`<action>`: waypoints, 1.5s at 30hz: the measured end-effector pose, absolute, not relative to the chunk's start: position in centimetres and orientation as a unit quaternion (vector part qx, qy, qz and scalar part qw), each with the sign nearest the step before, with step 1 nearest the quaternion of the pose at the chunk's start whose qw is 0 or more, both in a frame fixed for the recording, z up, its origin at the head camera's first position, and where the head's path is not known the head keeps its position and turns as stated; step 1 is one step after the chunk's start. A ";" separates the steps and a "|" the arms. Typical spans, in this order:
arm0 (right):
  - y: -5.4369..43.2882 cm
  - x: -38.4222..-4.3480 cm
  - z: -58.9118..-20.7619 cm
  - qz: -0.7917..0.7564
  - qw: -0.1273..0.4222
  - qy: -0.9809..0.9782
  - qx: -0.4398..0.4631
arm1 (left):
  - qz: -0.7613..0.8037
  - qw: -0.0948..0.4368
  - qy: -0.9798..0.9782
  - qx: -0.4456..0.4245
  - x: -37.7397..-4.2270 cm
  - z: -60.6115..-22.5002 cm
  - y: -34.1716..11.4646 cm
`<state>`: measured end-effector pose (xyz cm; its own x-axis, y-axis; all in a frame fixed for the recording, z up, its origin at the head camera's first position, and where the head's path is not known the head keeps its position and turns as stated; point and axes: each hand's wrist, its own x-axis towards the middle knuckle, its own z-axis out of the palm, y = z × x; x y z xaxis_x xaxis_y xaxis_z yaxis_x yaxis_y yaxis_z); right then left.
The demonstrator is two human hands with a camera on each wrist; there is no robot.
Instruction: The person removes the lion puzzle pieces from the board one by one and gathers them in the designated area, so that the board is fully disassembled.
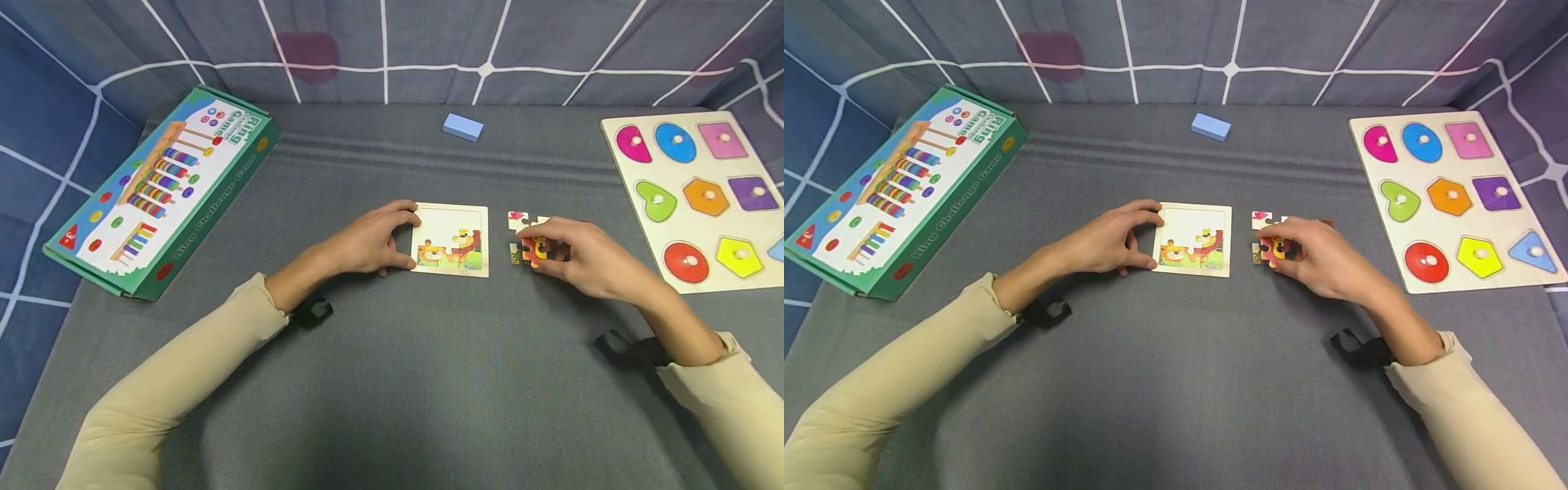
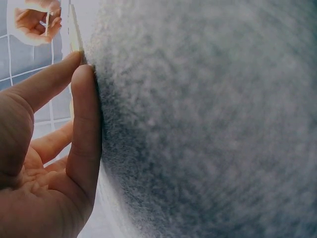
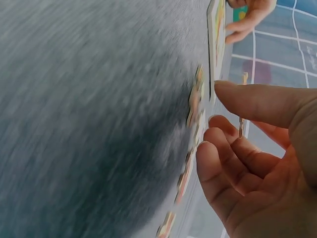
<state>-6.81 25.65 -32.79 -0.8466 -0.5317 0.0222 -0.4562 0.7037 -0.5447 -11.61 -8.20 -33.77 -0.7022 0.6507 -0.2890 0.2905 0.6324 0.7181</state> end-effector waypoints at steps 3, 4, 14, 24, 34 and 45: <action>26.6 -6.7 -33.0 -0.266 0.068 0.922 -0.273 | 0.332 0.274 0.860 0.274 -11.6 -33.8 -8.2; 26.8 -6.7 -33.1 -0.262 0.067 0.922 -0.276 | 0.332 0.274 0.860 0.274 -11.6 -33.8 -8.2; 28.2 -6.4 -33.5 -0.238 0.076 0.927 -0.281 | 0.336 0.276 0.858 0.272 -11.6 -33.7 -8.2; 28.4 -6.4 -33.1 -0.214 0.107 0.933 -0.268 | 0.335 0.278 0.858 0.271 -11.5 -33.7 -8.1; 28.5 -6.1 -33.0 -0.201 0.107 0.943 -0.242 | 0.335 0.278 0.860 0.267 -11.6 -33.7 -8.1; 27.6 -5.6 -33.1 -0.191 0.083 0.952 -0.223 | 0.330 0.277 0.862 0.267 -11.5 -33.6 -8.2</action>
